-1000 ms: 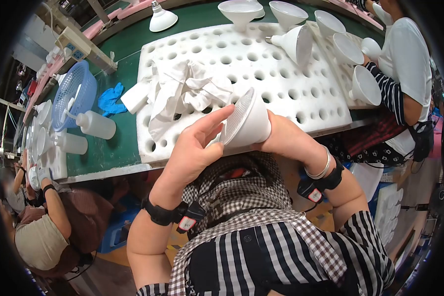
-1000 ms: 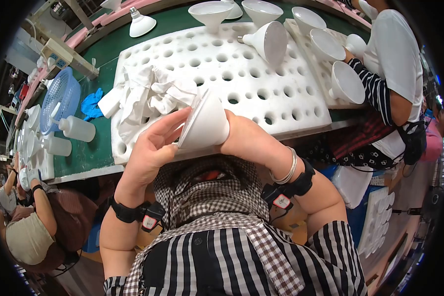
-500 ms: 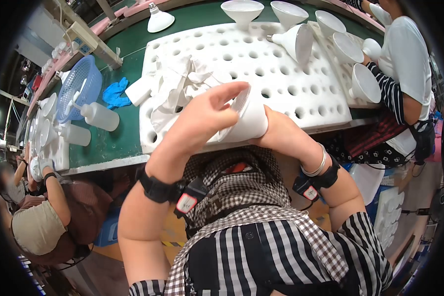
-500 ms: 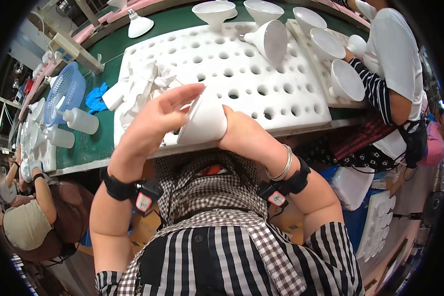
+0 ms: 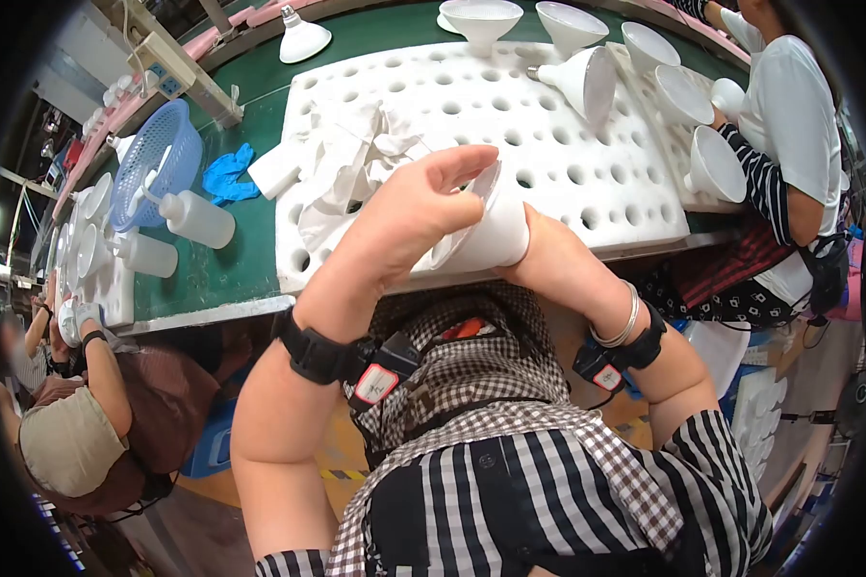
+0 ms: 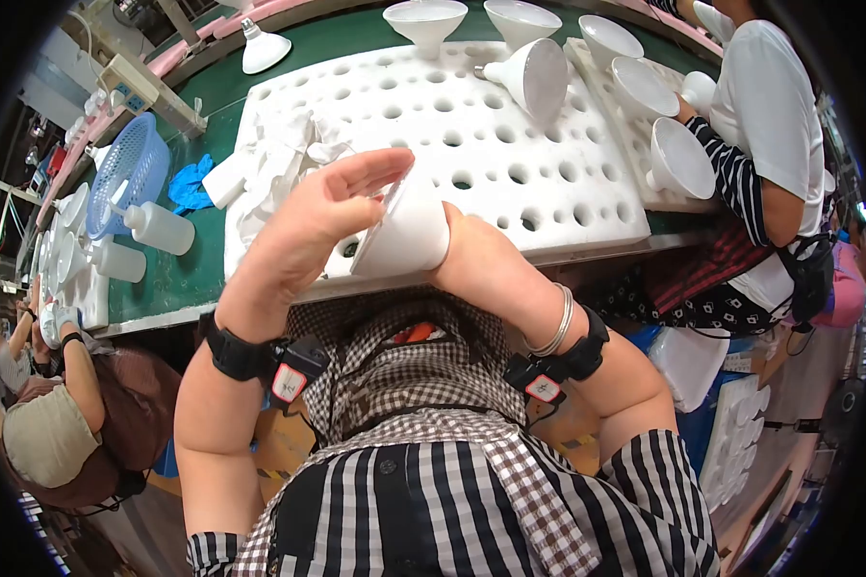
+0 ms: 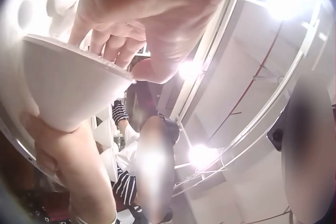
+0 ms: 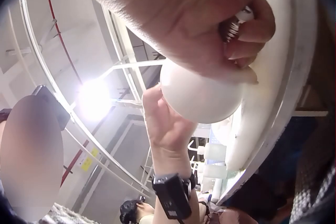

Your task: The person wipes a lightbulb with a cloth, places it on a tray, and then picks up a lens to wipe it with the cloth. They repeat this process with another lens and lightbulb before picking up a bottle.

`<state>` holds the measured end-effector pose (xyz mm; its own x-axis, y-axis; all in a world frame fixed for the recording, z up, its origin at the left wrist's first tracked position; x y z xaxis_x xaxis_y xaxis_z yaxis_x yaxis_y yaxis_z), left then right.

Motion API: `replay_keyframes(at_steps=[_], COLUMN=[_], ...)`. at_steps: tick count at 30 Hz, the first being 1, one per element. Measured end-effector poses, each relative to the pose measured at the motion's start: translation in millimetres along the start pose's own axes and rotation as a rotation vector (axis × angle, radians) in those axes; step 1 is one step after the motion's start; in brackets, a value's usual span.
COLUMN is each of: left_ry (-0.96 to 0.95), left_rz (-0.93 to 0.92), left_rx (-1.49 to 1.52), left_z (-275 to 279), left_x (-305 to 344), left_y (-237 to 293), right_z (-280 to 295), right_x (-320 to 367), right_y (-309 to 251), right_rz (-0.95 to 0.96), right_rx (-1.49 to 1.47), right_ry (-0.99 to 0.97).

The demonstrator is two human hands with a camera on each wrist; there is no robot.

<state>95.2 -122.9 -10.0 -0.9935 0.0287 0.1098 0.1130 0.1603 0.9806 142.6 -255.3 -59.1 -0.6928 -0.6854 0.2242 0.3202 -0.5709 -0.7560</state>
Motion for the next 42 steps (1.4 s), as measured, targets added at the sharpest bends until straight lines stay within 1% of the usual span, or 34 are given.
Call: replay_keyframes(at_steps=[1,3,5,6,7,8,10,14,18,19,20,22,23,26,27,29,31,32,33,34,35,36,37,38,40,42], left_ry=[0.004,0.009,-0.057,-0.066,-0.059,-0.051,-0.06,-0.062,-0.05,-0.05,-0.052,-0.064,-0.08,-0.104,-0.109,-0.121,-0.102,-0.083,-0.082,-0.076,-0.07,-0.067,-0.082,-0.099,-0.126,-0.163], left_rz=[0.036,0.062,-0.01,-0.011,-0.095,-0.176,-0.192,-0.259,-0.234,-0.197,-0.158,-0.144,-0.133,-0.167,-0.168,-0.265,-0.253,-0.238,-0.239,-0.247,-0.254,-0.254,-0.251,-0.248,-0.242,-0.237], left_rx=[-0.004,0.003,-0.01,-0.012,0.02,0.054,0.047,0.059,-0.005,-0.013,-0.023,-0.017,-0.015,-0.008,-0.008,0.127,0.132,0.131,0.132,0.113,0.097,0.102,0.053,0.004,-0.008,-0.032], left_z=[-0.5,0.9,1.8,1.8,2.9,4.6,5.0,7.8,7.5,5.1,4.2,4.9,4.1,6.1,7.3,13.1,19.4,23.1,23.6,23.1,22.1,19.8,15.5,13.0,13.9,14.6], left_x=[-1.3,-0.3,5.2,9.0,14.6,19.5,24.3,29.3,20.3,14.5,10.3,5.7,4.9,12.8,17.3,26.4,29.5,29.4,28.8,27.5,26.1,23.1,18.3,14.2,9.1,7.6], left_y=[-0.8,-6.1,-10.9,-16.8,-17.7,-15.9,-17.3,-21.5,-11.2,-5.8,-4.1,-3.5,-3.9,-9.5,-16.4,-26.6,-42.1,-47.1,-46.4,-43.7,-40.6,-33.7,-23.5,-18.1,-17.0,-19.7], right_z=[-0.3,0.1,1.5,0.8,0.4,2.1,1.7,2.0,1.3,0.4,-0.2,0.4,0.4,-1.9,-2.8,0.0,-0.1,2.1,2.7,1.5,-4.5,-6.7,-5.5,-3.2,-3.5,0.1], right_x=[-0.2,0.4,1.0,0.0,-0.7,-1.2,-0.3,-1.1,-0.5,-1.9,-2.4,-2.5,-2.8,-4.1,-4.7,-6.8,-5.3,-4.2,-2.2,-1.1,-3.8,-9.4,-10.5,-8.5,-2.8,-1.9], right_y=[2.9,1.4,5.0,6.1,4.6,2.6,0.8,-0.1,-3.6,-3.1,-3.1,-3.5,-1.4,9.2,10.1,8.0,1.0,-4.7,-7.0,-6.1,2.7,10.7,5.9,5.2,-1.5,-6.8], right_rz=[-0.042,-0.058,-0.072,-0.015,0.042,0.037,-0.023,0.004,-0.047,-0.064,-0.064,-0.03,-0.026,-0.029,-0.003,0.026,0.002,0.004,-0.045,-0.096,-0.097,0.03,0.158,0.155,-0.063,-0.077], right_rx=[0.033,0.043,0.052,0.006,-0.041,-0.044,-0.022,-0.015,-0.014,0.008,0.011,-0.085,-0.081,-0.041,-0.056,-0.066,-0.231,-0.227,-0.227,-0.228,-0.226,-0.123,-0.021,-0.02,-0.336,-0.377], right_ry=[-0.004,-0.009,-0.002,-0.007,-0.011,-0.003,-0.06,-0.048,-0.041,-0.05,-0.055,-0.07,-0.07,-0.061,-0.059,-0.056,-0.158,-0.158,-0.16,-0.162,-0.165,-0.084,-0.002,-0.004,-0.164,-0.174])
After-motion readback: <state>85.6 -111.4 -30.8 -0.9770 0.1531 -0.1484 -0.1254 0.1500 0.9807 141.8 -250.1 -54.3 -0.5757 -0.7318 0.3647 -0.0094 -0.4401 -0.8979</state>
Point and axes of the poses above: each hand's wrist, its own x-axis away from the middle knuckle, its own z-axis out of the back of the hand, y = z × x, the point moved 7 cm from there along -x, towards the middle knuckle, and after that the axes turned 1 degree about -y, right-handed, at the moved point
